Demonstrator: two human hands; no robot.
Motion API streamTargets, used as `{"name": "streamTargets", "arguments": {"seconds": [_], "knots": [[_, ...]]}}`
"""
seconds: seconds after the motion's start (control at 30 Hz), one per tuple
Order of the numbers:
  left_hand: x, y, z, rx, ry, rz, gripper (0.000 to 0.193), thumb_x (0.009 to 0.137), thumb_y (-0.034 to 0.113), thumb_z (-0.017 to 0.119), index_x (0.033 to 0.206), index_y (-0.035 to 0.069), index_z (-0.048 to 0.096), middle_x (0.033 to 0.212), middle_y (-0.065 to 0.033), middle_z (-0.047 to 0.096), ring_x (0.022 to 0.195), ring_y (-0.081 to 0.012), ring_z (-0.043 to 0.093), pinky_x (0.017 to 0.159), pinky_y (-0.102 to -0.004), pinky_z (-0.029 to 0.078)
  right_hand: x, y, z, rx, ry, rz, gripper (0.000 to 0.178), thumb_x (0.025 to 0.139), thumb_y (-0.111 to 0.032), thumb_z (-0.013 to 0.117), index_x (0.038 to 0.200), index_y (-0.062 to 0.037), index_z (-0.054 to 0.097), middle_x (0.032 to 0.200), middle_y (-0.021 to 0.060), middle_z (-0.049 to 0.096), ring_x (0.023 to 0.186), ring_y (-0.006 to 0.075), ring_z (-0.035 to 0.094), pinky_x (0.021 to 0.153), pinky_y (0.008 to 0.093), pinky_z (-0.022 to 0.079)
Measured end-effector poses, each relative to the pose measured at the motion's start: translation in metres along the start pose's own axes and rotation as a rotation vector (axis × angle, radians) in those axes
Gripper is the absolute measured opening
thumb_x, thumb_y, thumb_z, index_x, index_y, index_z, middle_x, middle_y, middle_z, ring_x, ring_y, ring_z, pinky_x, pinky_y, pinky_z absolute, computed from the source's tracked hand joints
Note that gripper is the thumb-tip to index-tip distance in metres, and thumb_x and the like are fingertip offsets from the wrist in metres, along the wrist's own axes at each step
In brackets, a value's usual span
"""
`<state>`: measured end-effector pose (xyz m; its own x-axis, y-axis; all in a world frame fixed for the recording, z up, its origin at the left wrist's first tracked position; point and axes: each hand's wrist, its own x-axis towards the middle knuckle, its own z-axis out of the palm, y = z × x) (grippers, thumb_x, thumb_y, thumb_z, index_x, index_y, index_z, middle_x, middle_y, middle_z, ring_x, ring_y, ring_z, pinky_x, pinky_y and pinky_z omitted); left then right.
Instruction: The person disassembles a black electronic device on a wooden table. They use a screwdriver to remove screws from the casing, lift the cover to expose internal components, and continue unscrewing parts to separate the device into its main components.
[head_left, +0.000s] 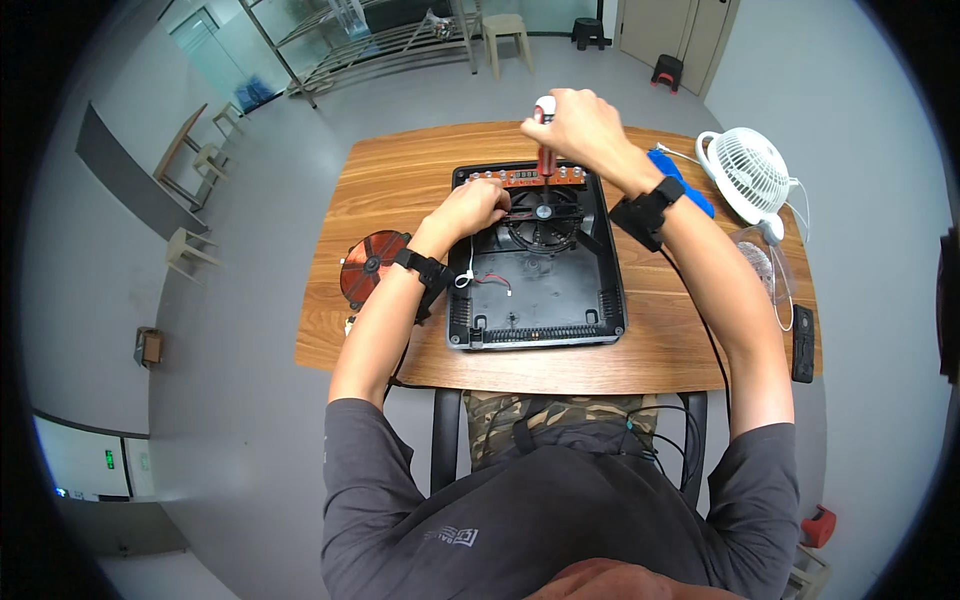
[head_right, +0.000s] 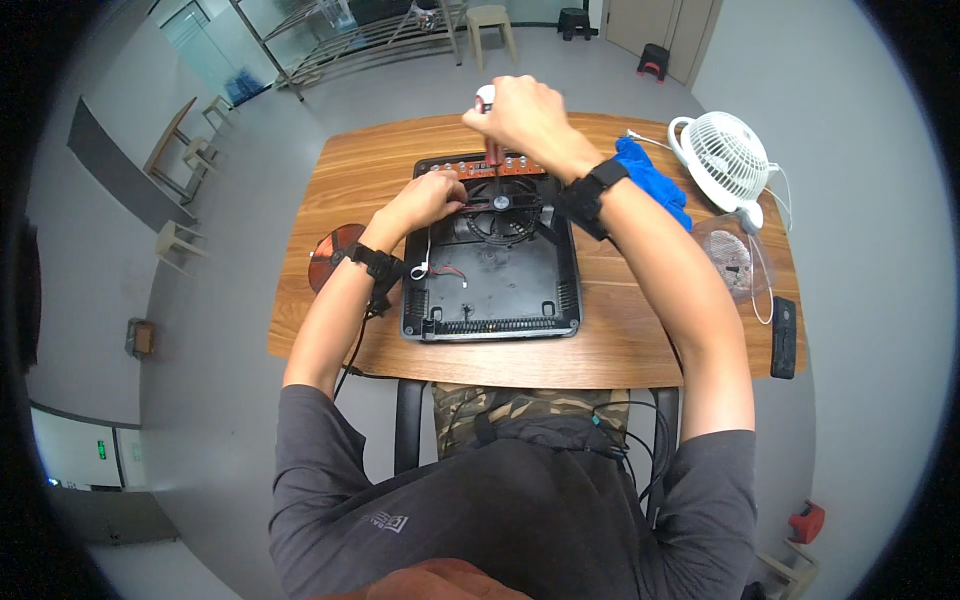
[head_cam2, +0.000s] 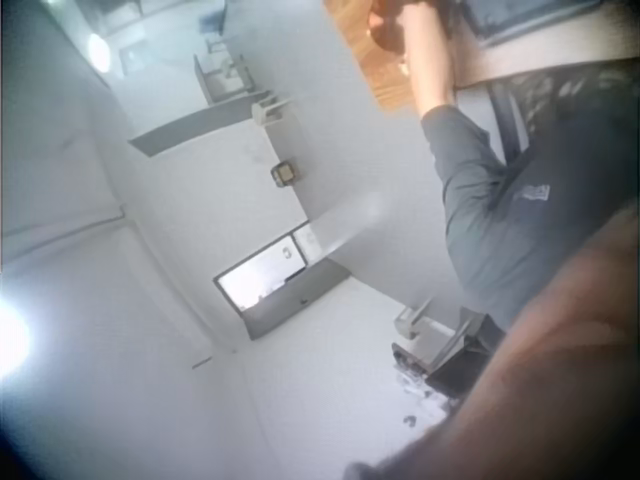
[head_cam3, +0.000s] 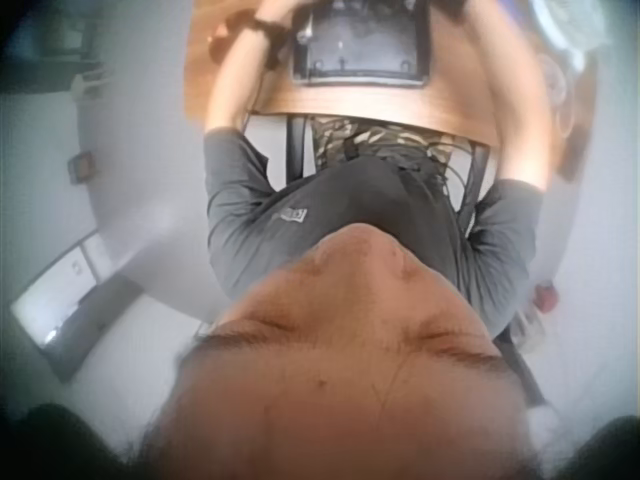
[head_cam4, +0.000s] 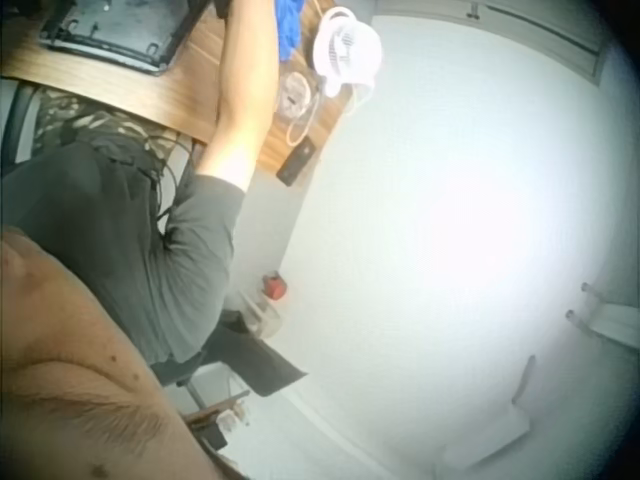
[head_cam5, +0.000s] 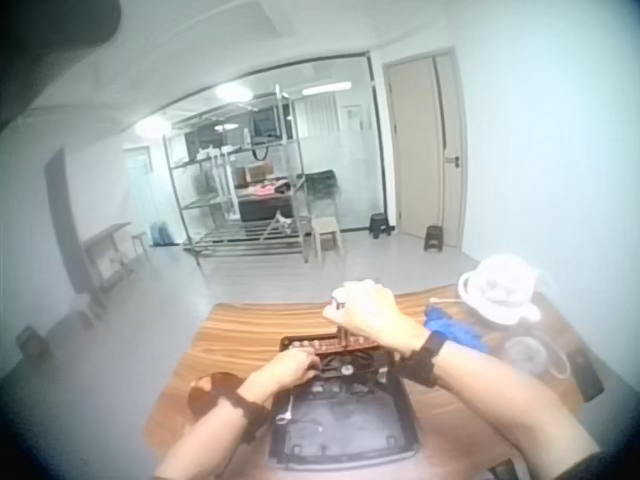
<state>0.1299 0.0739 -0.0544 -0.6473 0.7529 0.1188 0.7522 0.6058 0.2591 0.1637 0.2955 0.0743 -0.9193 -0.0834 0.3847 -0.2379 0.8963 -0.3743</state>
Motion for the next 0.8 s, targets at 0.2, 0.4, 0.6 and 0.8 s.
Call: {"name": "streamTargets", "arguments": {"seconds": [0.2, 0.4, 0.6, 0.8], "knots": [[0.003, 0.002, 0.001, 0.002, 0.014, 0.039, 0.010, 0.082, 0.010, 0.072, 0.088, 0.002, 0.070, 0.094, -0.0135, 0.066, 0.097, -0.0331, 0.065, 0.088, -0.0417, 0.053, 0.000, 0.052, -0.034, -0.196, -0.096, 0.166, 0.037, 0.078, -0.049, 0.067, 0.086, -0.0138, 0.078, 0.082, 0.0175, 0.074, 0.083, 0.0376, 0.072, 0.077, 0.0442, 0.058], [0.002, -0.007, 0.007, -0.071, 0.022, 0.052, 0.011, 0.078, 0.009, 0.073, 0.083, 0.000, 0.069, 0.088, -0.0156, 0.065, 0.090, -0.0342, 0.064, 0.084, -0.0419, 0.052, -0.019, 0.125, -0.021, -0.299, -0.193, 0.300, 0.057, 0.073, -0.053, 0.071, 0.086, 0.0022, 0.076, 0.085, 0.0276, 0.072, 0.085, 0.0421, 0.072, 0.079, 0.0462, 0.058], [0.004, -0.011, 0.018, -0.098, 0.032, -0.029, 0.017, 0.079, 0.013, 0.074, 0.082, -0.002, 0.066, 0.091, -0.0172, 0.065, 0.091, -0.0346, 0.065, 0.084, -0.0433, 0.052, -0.047, 0.156, 0.013, -0.349, -0.448, 0.419, 0.054, 0.075, -0.052, 0.069, 0.092, -0.0010, 0.075, 0.098, 0.0236, 0.073, 0.094, 0.0370, 0.071, 0.082, 0.0439, 0.056], [0.011, -0.012, 0.023, 0.062, -0.021, -0.081, 0.024, 0.080, 0.024, 0.075, 0.083, 0.001, 0.068, 0.098, -0.0180, 0.067, 0.099, -0.0359, 0.066, 0.087, -0.0438, 0.053, -0.062, 0.171, 0.040, -0.349, -0.534, 0.419, 0.059, 0.076, -0.056, 0.069, 0.098, -0.0019, 0.077, 0.104, 0.0237, 0.073, 0.102, 0.0380, 0.069, 0.090, 0.0428, 0.053]]}}
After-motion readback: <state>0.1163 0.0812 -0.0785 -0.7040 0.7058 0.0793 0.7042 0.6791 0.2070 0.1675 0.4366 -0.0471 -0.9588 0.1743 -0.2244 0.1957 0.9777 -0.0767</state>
